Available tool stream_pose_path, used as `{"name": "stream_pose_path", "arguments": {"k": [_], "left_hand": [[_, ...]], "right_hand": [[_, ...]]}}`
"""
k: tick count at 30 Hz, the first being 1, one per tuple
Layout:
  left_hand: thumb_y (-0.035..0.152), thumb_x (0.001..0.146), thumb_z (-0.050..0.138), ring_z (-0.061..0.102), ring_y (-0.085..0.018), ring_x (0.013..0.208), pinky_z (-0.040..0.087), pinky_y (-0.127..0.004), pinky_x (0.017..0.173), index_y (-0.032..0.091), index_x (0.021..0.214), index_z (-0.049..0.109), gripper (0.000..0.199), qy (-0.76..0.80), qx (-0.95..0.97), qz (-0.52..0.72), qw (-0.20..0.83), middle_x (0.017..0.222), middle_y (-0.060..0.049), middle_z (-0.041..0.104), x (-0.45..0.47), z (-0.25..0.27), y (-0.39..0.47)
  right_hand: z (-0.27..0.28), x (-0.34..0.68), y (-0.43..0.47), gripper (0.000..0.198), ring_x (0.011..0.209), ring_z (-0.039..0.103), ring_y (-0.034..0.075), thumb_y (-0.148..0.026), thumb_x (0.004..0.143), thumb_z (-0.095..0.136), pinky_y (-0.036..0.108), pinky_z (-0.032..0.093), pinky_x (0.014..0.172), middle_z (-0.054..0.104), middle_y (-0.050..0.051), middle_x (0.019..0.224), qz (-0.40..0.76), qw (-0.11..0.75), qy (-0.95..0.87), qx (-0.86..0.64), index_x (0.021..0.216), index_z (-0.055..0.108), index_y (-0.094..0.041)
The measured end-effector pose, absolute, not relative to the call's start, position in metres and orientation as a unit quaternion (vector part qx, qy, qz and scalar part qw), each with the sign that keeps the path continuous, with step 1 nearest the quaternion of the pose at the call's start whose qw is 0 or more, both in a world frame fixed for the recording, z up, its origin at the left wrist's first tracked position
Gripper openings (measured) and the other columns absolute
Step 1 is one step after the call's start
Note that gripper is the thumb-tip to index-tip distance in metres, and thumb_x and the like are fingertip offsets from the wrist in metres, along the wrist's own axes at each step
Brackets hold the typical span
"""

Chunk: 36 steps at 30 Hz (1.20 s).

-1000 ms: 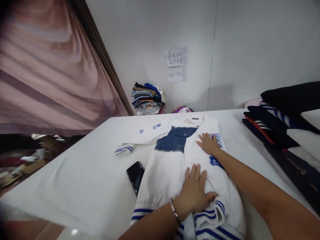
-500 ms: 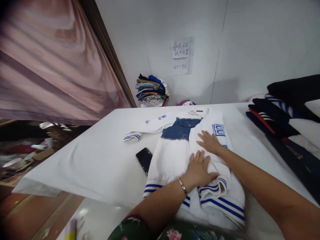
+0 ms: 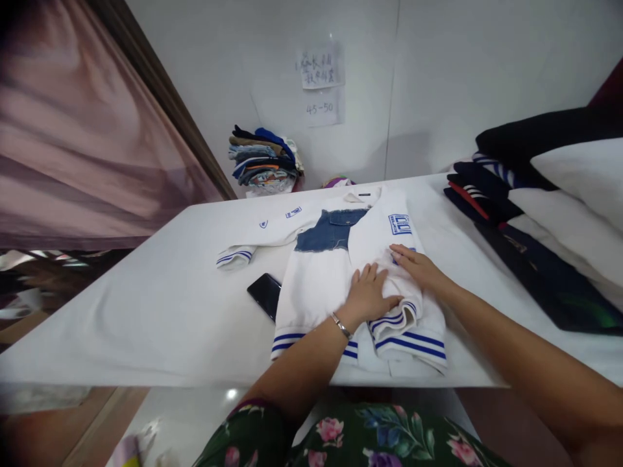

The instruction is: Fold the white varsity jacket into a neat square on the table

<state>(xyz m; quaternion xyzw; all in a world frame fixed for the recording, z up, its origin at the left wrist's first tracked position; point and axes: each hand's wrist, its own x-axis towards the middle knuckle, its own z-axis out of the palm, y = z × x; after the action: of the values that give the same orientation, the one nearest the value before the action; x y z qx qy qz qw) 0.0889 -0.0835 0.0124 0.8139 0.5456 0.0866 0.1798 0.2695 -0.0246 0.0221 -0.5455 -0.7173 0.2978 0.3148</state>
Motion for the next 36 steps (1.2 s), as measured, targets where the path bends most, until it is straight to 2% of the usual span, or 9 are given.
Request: {"name": "stream_pose_path", "arguments": {"k": [7, 10, 13, 16, 19, 24, 28, 32, 36], "left_hand": [[0.067, 0.083, 0.045, 0.019, -0.029, 0.144, 0.013, -0.05, 0.116, 0.02, 0.142, 0.038, 0.076, 0.541, 0.801, 0.149, 0.208, 0.155, -0.011, 0.028, 0.088, 0.011, -0.077], [0.06, 0.083, 0.054, 0.031, -0.027, 0.14, 0.021, -0.047, 0.116, 0.021, 0.135, 0.048, 0.065, 0.55, 0.759, 0.232, 0.258, 0.149, -0.01, 0.04, 0.086, 0.016, -0.071], [0.042, 0.087, 0.057, 0.05, -0.021, 0.125, 0.038, -0.037, 0.106, 0.019, 0.116, 0.061, 0.038, 0.551, 0.689, 0.389, 0.266, 0.131, -0.009, 0.058, 0.082, 0.028, -0.07], [0.033, 0.089, 0.054, 0.063, -0.016, 0.096, 0.049, -0.029, 0.087, 0.018, 0.095, 0.067, 0.02, 0.505, 0.667, 0.473, 0.277, 0.099, -0.004, 0.07, 0.078, 0.044, -0.082], [0.033, 0.09, 0.053, 0.063, -0.014, 0.082, 0.049, -0.027, 0.078, 0.019, 0.085, 0.067, 0.021, 0.452, 0.718, 0.444, 0.289, 0.085, -0.002, 0.07, 0.073, 0.052, -0.108], [0.032, 0.089, 0.055, 0.061, -0.016, 0.085, 0.046, -0.03, 0.083, 0.02, 0.085, 0.068, 0.019, 0.406, 0.819, 0.32, 0.249, 0.084, -0.003, 0.069, 0.065, 0.037, -0.142], [0.029, 0.09, 0.053, 0.06, -0.016, 0.087, 0.045, -0.03, 0.084, 0.02, 0.086, 0.068, 0.018, 0.427, 0.812, 0.313, 0.245, 0.085, -0.004, 0.068, 0.062, 0.026, -0.147], [0.028, 0.089, 0.054, 0.061, -0.016, 0.088, 0.045, -0.03, 0.085, 0.02, 0.088, 0.069, 0.017, 0.431, 0.81, 0.323, 0.234, 0.086, -0.004, 0.069, 0.063, 0.024, -0.147], [0.03, 0.089, 0.056, 0.062, -0.017, 0.087, 0.046, -0.03, 0.085, 0.019, 0.089, 0.069, 0.017, 0.433, 0.819, 0.311, 0.215, 0.087, -0.004, 0.069, 0.064, 0.024, -0.149]], "right_hand": [[0.01, 0.308, -0.102, 0.056, 0.137, 0.036, 0.028, -0.058, 0.083, 0.056, 0.047, 0.028, 0.114, 0.049, 0.003, 0.143, 0.338, 0.291, -0.743, -0.499, 0.129, 0.06, -0.026], [0.011, 0.316, -0.119, 0.048, 0.136, 0.039, 0.026, -0.052, 0.087, 0.054, 0.047, 0.029, 0.114, 0.05, 0.002, 0.142, 0.331, 0.341, -0.713, -0.516, 0.128, 0.06, -0.029], [0.018, 0.318, -0.131, 0.042, 0.136, 0.039, 0.026, -0.046, 0.089, 0.053, 0.048, 0.031, 0.114, 0.053, 0.002, 0.139, 0.3, 0.368, -0.74, -0.476, 0.128, 0.06, -0.03], [0.024, 0.314, -0.141, 0.041, 0.136, 0.039, 0.025, -0.036, 0.09, 0.054, 0.049, 0.033, 0.112, 0.056, 0.004, 0.137, 0.268, 0.349, -0.805, -0.397, 0.13, 0.058, -0.028], [0.024, 0.309, -0.147, 0.044, 0.135, 0.041, 0.025, -0.029, 0.09, 0.053, 0.049, 0.036, 0.111, 0.055, 0.005, 0.138, 0.225, 0.344, -0.838, -0.359, 0.134, 0.054, -0.028], [0.01, 0.305, -0.145, 0.039, 0.13, 0.047, 0.023, -0.019, 0.086, 0.048, 0.048, 0.038, 0.109, 0.059, 0.004, 0.133, 0.186, 0.305, -0.873, -0.333, 0.12, 0.065, -0.029], [0.014, 0.303, -0.139, 0.036, 0.118, 0.058, 0.022, -0.022, 0.086, 0.047, 0.046, 0.042, 0.107, 0.066, 0.004, 0.122, 0.217, 0.253, -0.873, -0.356, 0.113, 0.069, -0.029], [0.051, 0.29, -0.129, 0.032, 0.118, 0.058, 0.023, -0.031, 0.09, 0.045, 0.045, 0.044, 0.105, 0.066, 0.002, 0.121, 0.214, 0.35, -0.83, -0.379, 0.112, 0.068, -0.031], [0.075, 0.264, -0.112, 0.036, 0.131, 0.046, 0.026, -0.042, 0.092, 0.045, 0.048, 0.036, 0.111, 0.057, 0.001, 0.135, 0.183, 0.412, -0.796, -0.403, 0.122, 0.062, -0.033]]}}
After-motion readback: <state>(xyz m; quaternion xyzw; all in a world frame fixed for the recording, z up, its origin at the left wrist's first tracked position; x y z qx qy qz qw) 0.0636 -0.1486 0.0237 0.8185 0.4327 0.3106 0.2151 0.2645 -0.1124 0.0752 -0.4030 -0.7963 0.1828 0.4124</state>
